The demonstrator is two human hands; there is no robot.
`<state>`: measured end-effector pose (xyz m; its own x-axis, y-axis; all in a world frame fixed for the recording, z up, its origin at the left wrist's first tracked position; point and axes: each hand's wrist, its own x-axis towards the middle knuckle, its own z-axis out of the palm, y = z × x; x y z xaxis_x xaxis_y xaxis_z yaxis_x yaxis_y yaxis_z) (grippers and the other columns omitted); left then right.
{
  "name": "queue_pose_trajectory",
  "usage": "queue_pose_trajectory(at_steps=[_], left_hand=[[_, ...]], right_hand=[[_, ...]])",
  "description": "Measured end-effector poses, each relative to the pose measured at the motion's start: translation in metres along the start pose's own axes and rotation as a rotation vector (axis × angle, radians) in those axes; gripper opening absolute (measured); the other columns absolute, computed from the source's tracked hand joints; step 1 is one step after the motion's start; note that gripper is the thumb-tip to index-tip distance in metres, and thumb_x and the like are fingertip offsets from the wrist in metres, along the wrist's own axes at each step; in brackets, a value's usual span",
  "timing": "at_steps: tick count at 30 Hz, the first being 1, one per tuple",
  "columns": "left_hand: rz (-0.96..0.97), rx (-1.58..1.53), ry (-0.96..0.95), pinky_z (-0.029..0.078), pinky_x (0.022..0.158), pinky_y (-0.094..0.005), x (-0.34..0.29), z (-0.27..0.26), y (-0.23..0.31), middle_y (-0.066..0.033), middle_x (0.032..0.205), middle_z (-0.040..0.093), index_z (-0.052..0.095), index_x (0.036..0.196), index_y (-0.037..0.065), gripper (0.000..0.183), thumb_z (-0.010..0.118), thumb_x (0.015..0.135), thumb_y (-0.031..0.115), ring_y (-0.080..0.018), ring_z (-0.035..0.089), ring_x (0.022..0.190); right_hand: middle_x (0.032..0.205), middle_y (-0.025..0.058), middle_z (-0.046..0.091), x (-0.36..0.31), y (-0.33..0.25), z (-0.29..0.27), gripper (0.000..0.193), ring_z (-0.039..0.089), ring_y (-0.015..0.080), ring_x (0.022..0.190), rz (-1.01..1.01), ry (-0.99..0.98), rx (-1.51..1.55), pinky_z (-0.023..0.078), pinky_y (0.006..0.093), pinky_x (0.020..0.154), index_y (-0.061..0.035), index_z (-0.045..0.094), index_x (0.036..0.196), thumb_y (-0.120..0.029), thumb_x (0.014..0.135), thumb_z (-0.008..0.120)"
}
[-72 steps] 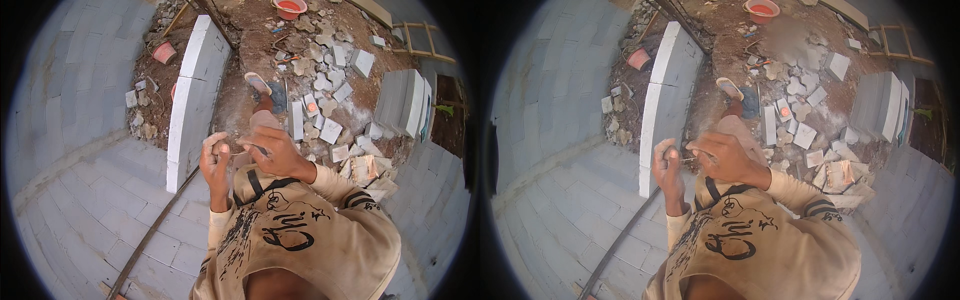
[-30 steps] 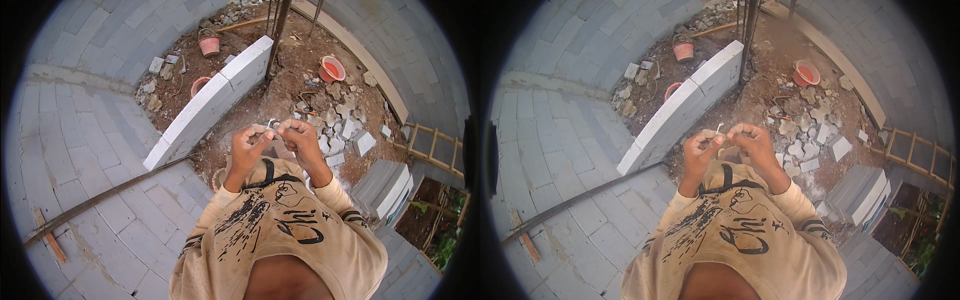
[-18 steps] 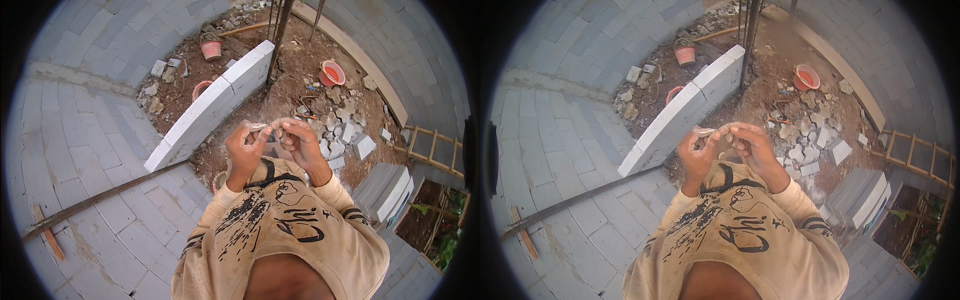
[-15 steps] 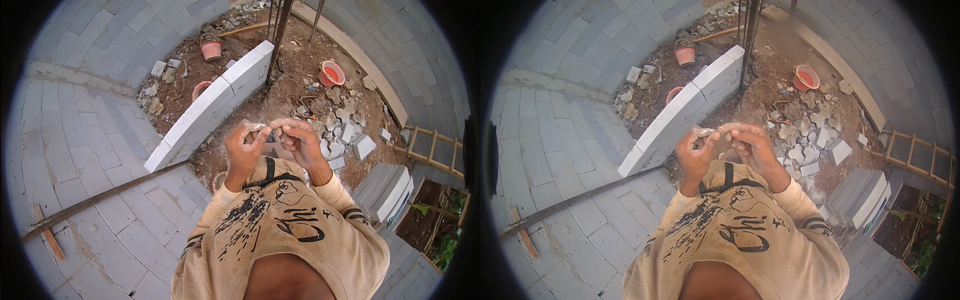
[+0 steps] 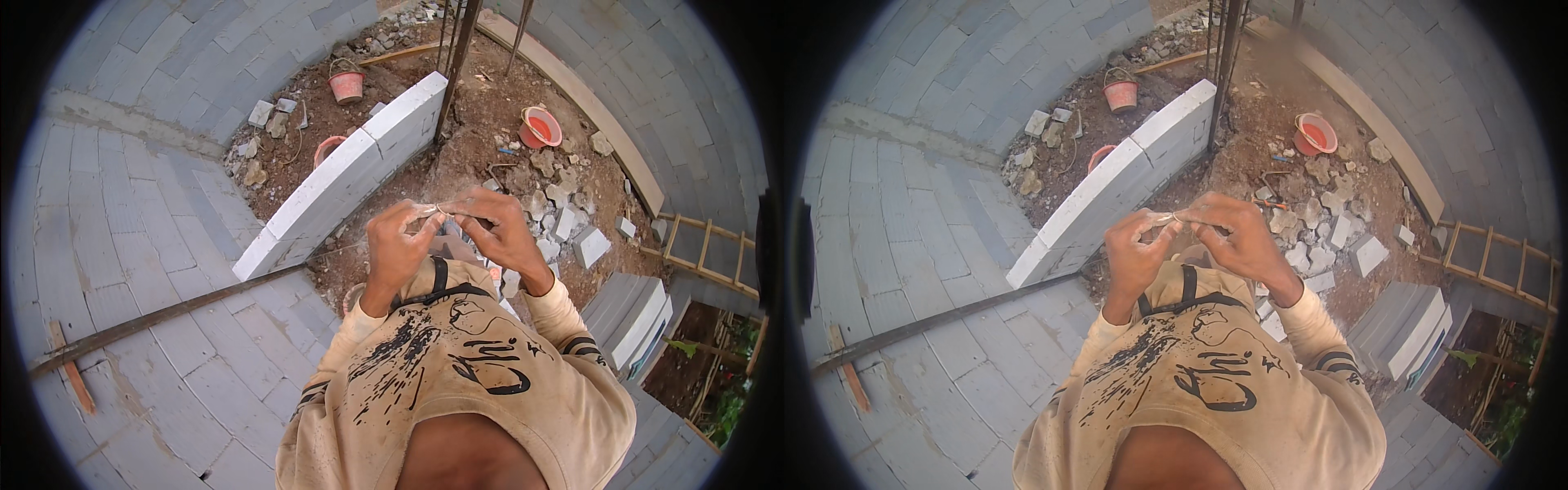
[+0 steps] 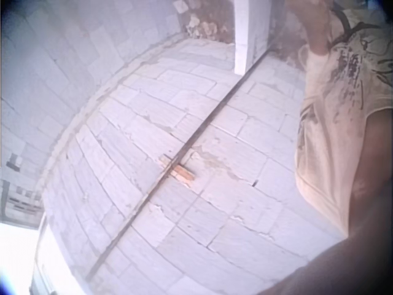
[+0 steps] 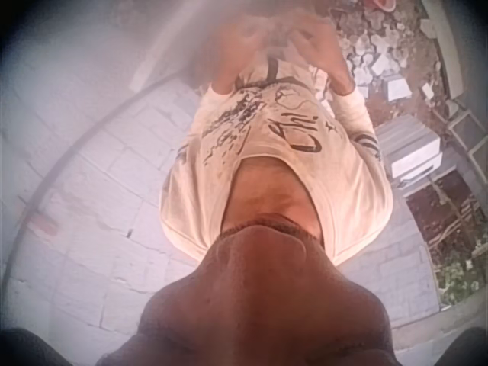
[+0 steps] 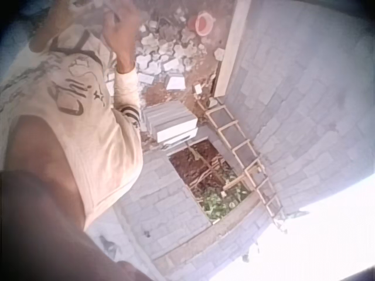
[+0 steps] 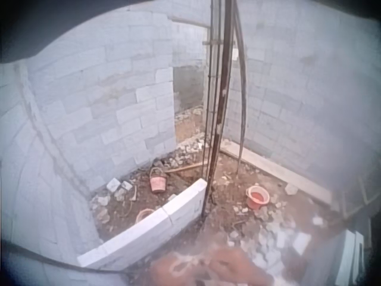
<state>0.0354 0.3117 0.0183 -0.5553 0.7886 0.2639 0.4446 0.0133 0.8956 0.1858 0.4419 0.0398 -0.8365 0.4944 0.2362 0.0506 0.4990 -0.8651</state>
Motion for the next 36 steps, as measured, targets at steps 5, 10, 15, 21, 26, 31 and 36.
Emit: queue_pose_trajectory(at_steps=[5,10,15,21,26,31,36], left_hand=[[-0.117,-0.064,-0.095,0.042,0.059,-0.0282,-0.008,0.002,-0.001,-0.0070,0.075,0.068,0.077,0.100,0.000,0.015,0.073,0.089,0.011,-0.0122,0.054,0.064],[-0.098,-0.120,-0.109,0.043,0.062,-0.0291,-0.017,0.006,-0.001,-0.0069,0.075,0.066,0.075,0.101,-0.002,0.017,0.069,0.092,0.011,-0.0124,0.054,0.066],[-0.095,-0.116,-0.103,0.046,0.065,-0.0284,-0.020,0.007,0.000,-0.0070,0.076,0.067,0.074,0.100,-0.003,0.018,0.069,0.094,0.013,-0.0109,0.057,0.070],[-0.255,-0.215,-0.117,0.045,0.066,-0.0275,-0.019,0.011,-0.007,-0.0029,0.077,0.067,0.072,0.094,-0.004,0.026,0.069,0.097,0.021,-0.0067,0.053,0.073],[-0.247,-0.293,-0.098,0.043,0.067,-0.0266,-0.017,0.013,-0.011,-0.0010,0.075,0.064,0.070,0.087,-0.002,0.028,0.067,0.098,0.023,-0.0066,0.051,0.073],[-0.164,-0.223,-0.145,0.041,0.062,-0.0282,-0.018,0.012,-0.007,-0.0035,0.069,0.061,0.071,0.087,0.000,0.026,0.067,0.097,0.024,-0.0084,0.050,0.065],[0.012,-0.150,-0.144,0.040,0.052,-0.0332,-0.018,0.013,-0.003,-0.0102,0.058,0.059,0.073,0.086,0.002,0.022,0.071,0.093,0.023,-0.0166,0.052,0.050]], right_hand=[[0.092,0.0150,0.070,-0.007,-0.002,0.002,0.023,0.069,0.0304,0.078,-0.041,0.063,-0.145,0.053,0.0348,0.068,-0.0019,0.076,0.104,0.003,0.082,0.072],[0.086,0.0132,0.070,-0.013,-0.001,0.008,0.021,0.069,0.0297,0.075,-0.036,0.127,-0.196,0.052,0.0356,0.065,-0.0033,0.077,0.097,0.003,0.077,0.076],[0.082,0.0126,0.069,-0.015,0.000,0.016,0.016,0.068,0.0298,0.073,-0.030,0.195,-0.170,0.051,0.0359,0.064,-0.0032,0.076,0.093,0.002,0.077,0.077],[0.082,0.0130,0.065,-0.016,0.000,0.025,0.015,0.064,0.0296,0.072,-0.073,0.224,-0.214,0.049,0.0369,0.063,-0.0008,0.069,0.094,0.001,0.080,0.075],[0.076,0.0103,0.059,-0.015,-0.008,0.020,0.014,0.053,0.0229,0.063,0.024,0.137,-0.165,0.042,0.0345,0.057,-0.0006,0.066,0.093,-0.003,0.084,0.076],[0.085,0.0163,0.061,-0.012,-0.019,0.000,0.013,0.060,0.0351,0.078,0.158,-0.054,-0.115,0.046,0.0413,0.068,-0.0011,0.063,0.098,-0.008,0.089,0.070],[0.094,0.0203,0.064,-0.008,-0.022,-0.023,0.015,0.062,0.0425,0.091,0.115,-0.230,-0.223,0.048,0.0471,0.075,-0.0018,0.060,0.101,-0.009,0.090,0.066]])
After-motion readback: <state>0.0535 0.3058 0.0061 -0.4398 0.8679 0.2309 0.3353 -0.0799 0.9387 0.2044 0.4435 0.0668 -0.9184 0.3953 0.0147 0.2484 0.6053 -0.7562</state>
